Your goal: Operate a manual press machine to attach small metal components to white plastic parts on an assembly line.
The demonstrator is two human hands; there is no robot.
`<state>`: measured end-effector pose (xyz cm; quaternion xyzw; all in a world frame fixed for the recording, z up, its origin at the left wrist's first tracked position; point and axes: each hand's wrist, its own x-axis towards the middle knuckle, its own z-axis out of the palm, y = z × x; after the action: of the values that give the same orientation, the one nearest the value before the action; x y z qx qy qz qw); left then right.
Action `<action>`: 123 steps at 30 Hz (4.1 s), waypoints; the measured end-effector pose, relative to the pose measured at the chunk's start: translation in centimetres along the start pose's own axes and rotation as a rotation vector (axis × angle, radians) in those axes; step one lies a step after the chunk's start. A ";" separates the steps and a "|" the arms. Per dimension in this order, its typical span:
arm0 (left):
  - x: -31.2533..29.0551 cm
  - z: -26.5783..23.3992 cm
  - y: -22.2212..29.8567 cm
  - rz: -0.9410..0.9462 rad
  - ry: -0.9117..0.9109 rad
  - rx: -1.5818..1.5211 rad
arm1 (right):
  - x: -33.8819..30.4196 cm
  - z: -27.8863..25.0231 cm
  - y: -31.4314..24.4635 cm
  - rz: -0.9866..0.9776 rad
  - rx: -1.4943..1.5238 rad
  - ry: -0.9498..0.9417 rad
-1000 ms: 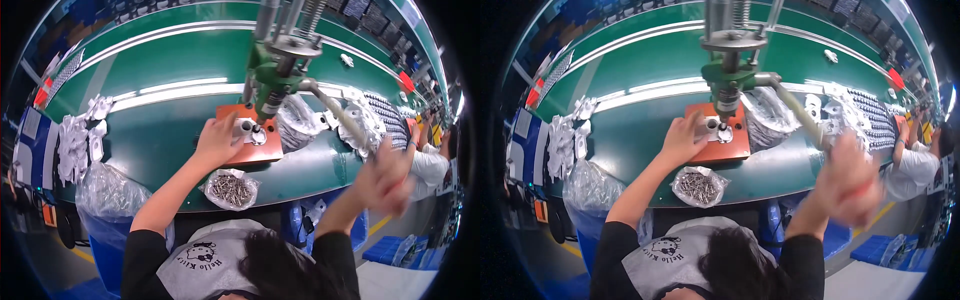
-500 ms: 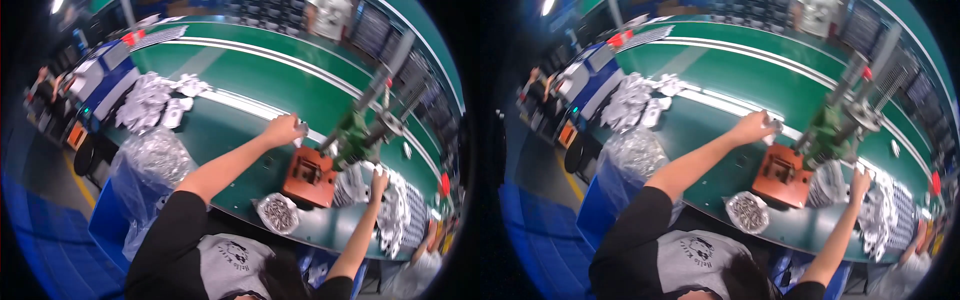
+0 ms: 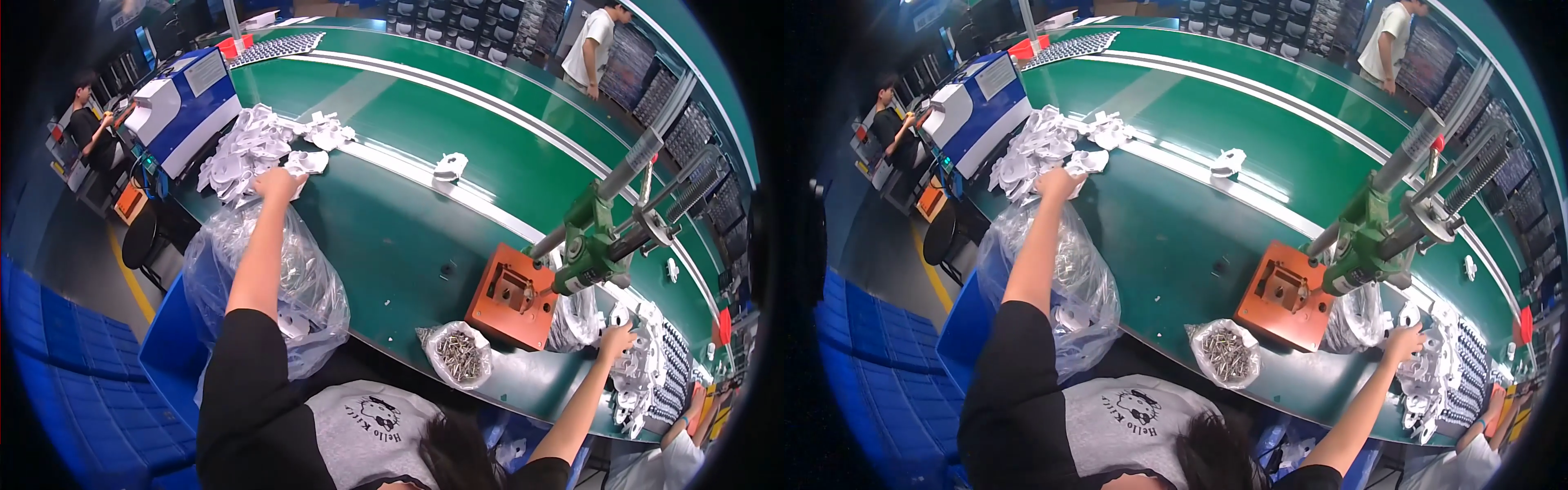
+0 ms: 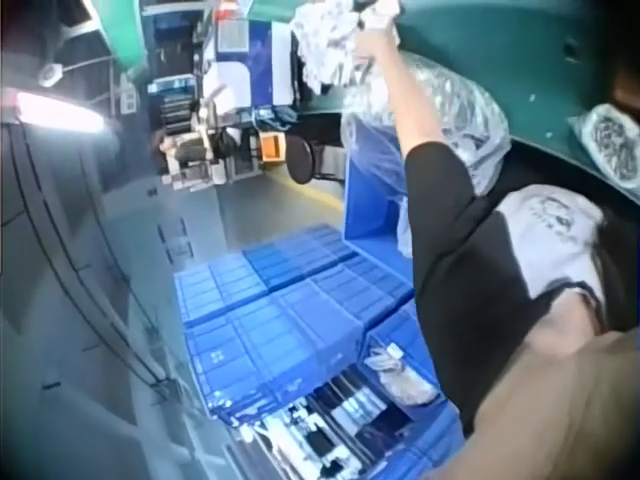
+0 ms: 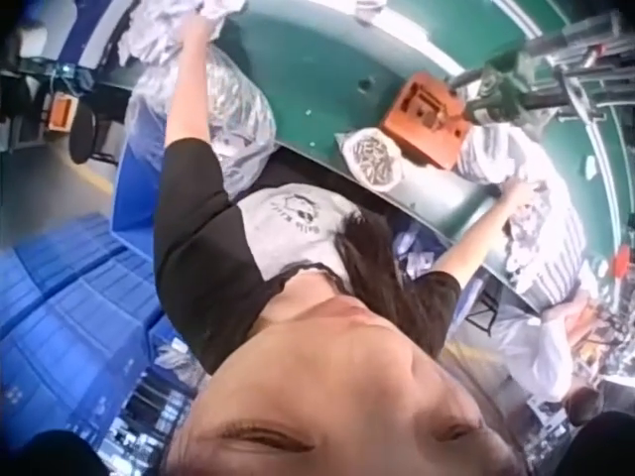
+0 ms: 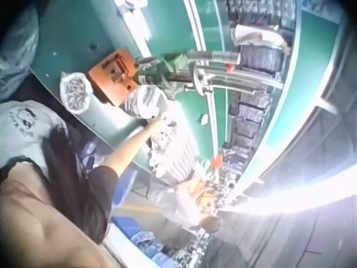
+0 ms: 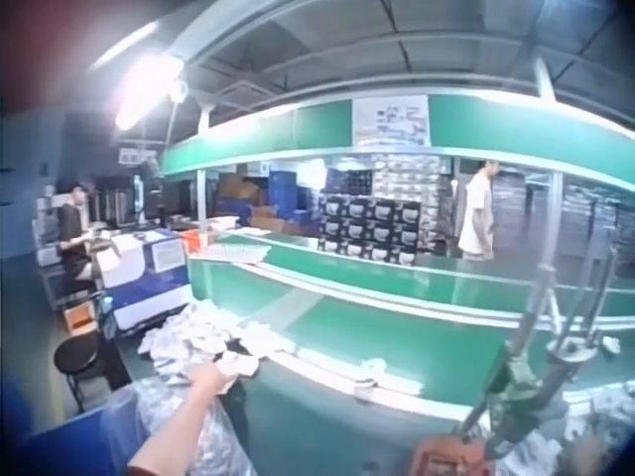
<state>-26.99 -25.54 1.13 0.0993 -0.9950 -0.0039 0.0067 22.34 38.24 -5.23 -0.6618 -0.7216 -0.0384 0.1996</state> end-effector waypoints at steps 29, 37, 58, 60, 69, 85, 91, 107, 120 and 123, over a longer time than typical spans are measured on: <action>-36.5 -3.3 10.9 1.193 -0.436 -1.518 | -29.2 -19.1 -13.7 -0.482 1.590 -0.794; -36.9 -3.7 11.1 1.275 -0.486 -1.447 | -27.6 -19.1 -12.9 -0.389 1.716 -1.005; -31.4 -0.8 21.5 1.800 0.381 -0.555 | -6.9 -4.8 -7.3 -0.675 0.283 -0.257; -31.1 -1.2 21.1 1.819 0.289 -0.621 | -6.4 -4.7 -6.7 -0.752 0.284 -0.333; -30.1 0.0 21.2 1.859 0.203 -0.629 | -6.2 -4.7 -6.0 -0.732 0.062 -0.501; -31.2 0.7 20.3 1.683 0.141 -0.881 | -17.8 -11.8 -12.8 -0.719 1.046 -0.461; -31.4 0.9 20.2 1.645 0.133 -0.936 | -18.6 -11.6 -12.7 -1.098 0.694 -0.180; -31.2 2.0 20.0 1.585 0.156 -1.009 | -28.5 -16.4 -12.5 -1.371 0.708 -0.381; -31.1 2.0 20.3 1.577 0.168 -1.061 | -28.7 -15.1 -13.8 -1.571 0.584 -0.448; -31.1 2.1 20.4 1.580 0.176 -1.070 | -28.9 -15.1 -14.0 -1.579 0.561 -0.451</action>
<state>-0.53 0.58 -1.18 -0.6170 -0.6367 -0.4449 0.1266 13.66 4.55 1.74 0.1147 -0.9750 0.1457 0.1226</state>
